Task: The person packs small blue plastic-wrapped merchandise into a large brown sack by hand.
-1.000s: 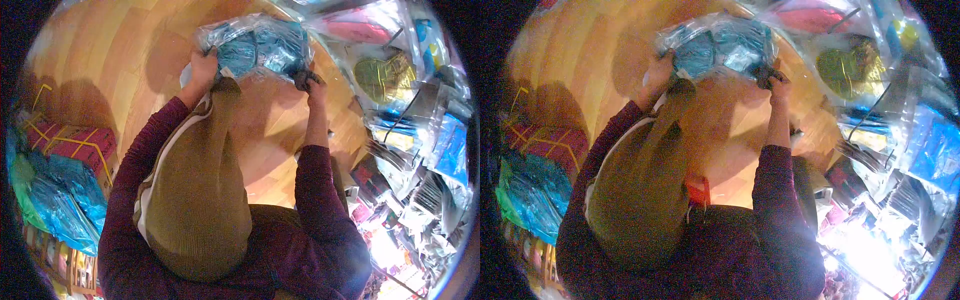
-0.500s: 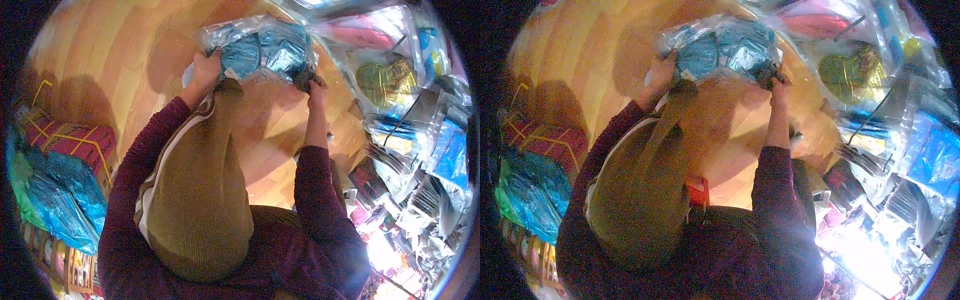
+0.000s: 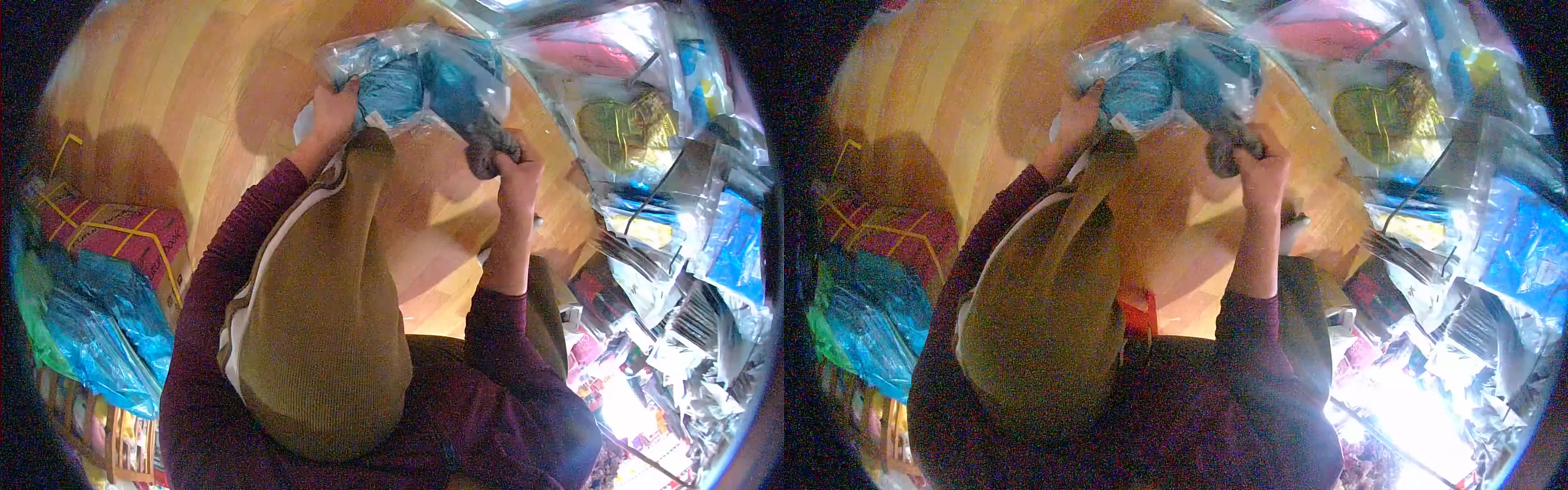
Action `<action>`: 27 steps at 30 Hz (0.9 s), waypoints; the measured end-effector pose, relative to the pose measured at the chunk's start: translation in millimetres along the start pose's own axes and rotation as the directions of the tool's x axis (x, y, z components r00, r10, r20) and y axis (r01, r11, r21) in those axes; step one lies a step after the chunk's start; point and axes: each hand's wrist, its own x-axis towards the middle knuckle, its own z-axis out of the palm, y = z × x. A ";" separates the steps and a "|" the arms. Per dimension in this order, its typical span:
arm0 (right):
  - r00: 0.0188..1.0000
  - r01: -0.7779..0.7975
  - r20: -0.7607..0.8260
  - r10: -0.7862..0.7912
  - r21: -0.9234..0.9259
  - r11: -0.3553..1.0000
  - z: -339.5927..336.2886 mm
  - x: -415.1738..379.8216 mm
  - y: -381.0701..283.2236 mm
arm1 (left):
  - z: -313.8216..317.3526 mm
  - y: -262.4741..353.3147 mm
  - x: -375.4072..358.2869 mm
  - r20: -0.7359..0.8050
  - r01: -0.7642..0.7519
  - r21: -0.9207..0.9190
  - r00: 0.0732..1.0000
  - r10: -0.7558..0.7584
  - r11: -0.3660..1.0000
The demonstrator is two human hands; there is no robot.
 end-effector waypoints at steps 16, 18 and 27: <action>0.778 0.410 0.519 -0.354 0.008 0.912 137.0 13.3 18.1 | -27.1 12.9 1.7 0.651 0.266 -0.355 0.759 0.032 0.896; 0.796 0.351 0.513 -0.321 0.041 0.935 138.2 11.0 19.7 | -24.8 -0.5 12.7 0.641 0.113 -0.209 0.766 0.049 0.971; 0.993 0.111 0.027 -0.116 0.148 0.983 65.4 53.6 13.7 | -10.4 -33.4 21.8 0.296 0.048 -0.109 0.955 -0.014 0.993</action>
